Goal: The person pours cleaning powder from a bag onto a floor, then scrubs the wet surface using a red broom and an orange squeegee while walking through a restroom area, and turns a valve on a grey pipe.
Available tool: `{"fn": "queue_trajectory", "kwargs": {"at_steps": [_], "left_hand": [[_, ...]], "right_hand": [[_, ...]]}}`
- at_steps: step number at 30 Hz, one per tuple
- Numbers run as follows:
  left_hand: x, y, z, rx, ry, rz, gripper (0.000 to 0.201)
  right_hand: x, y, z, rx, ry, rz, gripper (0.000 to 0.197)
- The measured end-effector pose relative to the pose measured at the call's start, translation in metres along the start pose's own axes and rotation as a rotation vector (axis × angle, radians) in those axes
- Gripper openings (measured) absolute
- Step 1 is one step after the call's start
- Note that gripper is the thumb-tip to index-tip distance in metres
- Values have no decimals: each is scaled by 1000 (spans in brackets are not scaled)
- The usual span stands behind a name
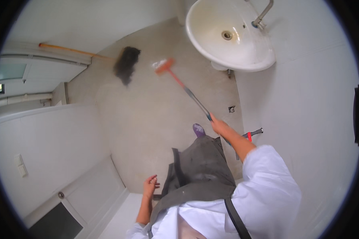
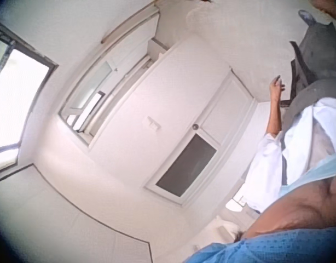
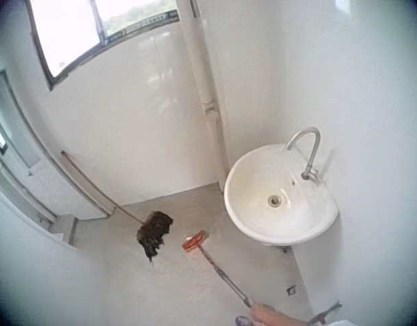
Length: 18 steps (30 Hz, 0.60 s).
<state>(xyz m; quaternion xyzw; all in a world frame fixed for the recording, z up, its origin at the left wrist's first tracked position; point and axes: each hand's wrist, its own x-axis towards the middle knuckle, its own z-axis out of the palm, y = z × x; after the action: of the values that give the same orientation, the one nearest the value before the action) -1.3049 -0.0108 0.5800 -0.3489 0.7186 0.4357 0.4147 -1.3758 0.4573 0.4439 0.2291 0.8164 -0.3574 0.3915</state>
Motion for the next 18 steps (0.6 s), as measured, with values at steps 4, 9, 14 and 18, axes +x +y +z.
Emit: {"fn": "queue_trajectory", "kwargs": {"at_steps": [4, 9, 14, 18], "left_hand": [[-3, 15, -33, 2, 130, 109, 31], [-14, -68, -56, -279, 223, 11, 31], [-48, -231, -31, 69, 43, -67, 26], [-73, -251, -21, -134, 85, 88, 26]], "right_hand": [[54, -43, -3, 65, -115, -155, 56], [-88, 42, 23, -320, -112, -128, 63], [-112, 54, 27, -441, -186, -179, 67], [31, -69, 54, -446, -163, -341, 59]]}}
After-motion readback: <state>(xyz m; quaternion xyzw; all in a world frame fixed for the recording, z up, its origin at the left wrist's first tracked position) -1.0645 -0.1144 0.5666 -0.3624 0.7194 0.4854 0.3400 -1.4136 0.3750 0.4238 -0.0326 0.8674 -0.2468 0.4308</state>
